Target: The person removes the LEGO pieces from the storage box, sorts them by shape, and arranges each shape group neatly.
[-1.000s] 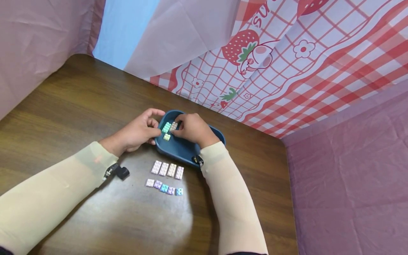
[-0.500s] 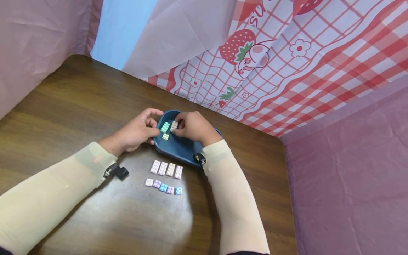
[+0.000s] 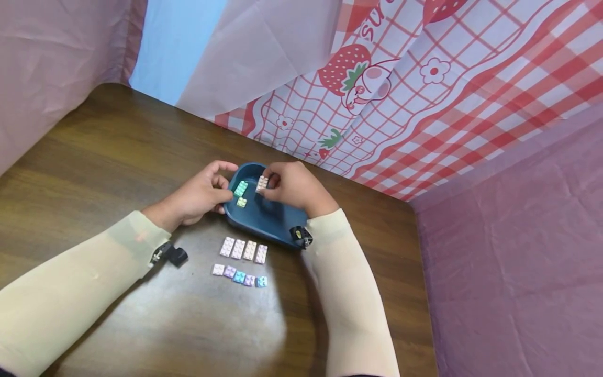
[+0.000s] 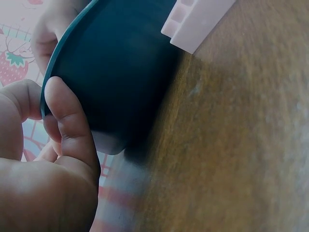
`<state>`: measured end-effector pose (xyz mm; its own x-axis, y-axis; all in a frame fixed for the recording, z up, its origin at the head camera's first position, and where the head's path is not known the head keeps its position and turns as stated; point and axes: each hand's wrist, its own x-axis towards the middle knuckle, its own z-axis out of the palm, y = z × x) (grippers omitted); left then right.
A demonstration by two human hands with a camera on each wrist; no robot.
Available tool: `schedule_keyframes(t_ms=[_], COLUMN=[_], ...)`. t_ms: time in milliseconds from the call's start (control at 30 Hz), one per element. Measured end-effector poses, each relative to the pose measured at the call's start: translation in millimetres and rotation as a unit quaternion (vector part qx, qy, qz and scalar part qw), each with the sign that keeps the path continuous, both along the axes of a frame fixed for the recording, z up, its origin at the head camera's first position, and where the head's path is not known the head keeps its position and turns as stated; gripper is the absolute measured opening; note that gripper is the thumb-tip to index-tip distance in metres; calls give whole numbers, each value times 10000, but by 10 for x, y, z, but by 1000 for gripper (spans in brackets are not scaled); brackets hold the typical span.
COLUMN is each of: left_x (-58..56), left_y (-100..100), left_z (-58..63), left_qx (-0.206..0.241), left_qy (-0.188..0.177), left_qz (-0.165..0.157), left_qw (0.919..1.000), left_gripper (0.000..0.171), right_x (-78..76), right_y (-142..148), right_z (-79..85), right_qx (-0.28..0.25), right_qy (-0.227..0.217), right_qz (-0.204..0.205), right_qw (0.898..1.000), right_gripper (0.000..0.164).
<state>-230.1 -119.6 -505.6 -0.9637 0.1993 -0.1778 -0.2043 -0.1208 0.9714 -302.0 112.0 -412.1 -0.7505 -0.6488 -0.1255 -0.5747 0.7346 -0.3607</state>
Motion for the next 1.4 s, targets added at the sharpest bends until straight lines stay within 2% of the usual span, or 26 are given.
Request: schedule_keyframes(t_ms=[167,300,733,1000,1400], left_x=[2,10,26,29,33], left_y=[12,6,6,-12,-1], left_z=[-6,3,12,12,9], left_qx=[-1,6,-6,-15,18], left_qy=[12,12,-12,29,0], left_qz=[8,-24,-37,-87,-48], left_qw=[10000,10000,10000,10000,10000], left_gripper=[69,69,69,69,68], right_x=[129,271,926,1213,1472], right_y=[128,253,652,699,779], right_z=[83,115,213,149,-76], right_qx=[-58,-81,-301,-302,-246], right_qy=[23,74,72,76,-168], right_qz=[-167,-119,80,252,88], right_qw=[9998,9999,9995,9992,9995], right_gripper=[33,33,32,32,33])
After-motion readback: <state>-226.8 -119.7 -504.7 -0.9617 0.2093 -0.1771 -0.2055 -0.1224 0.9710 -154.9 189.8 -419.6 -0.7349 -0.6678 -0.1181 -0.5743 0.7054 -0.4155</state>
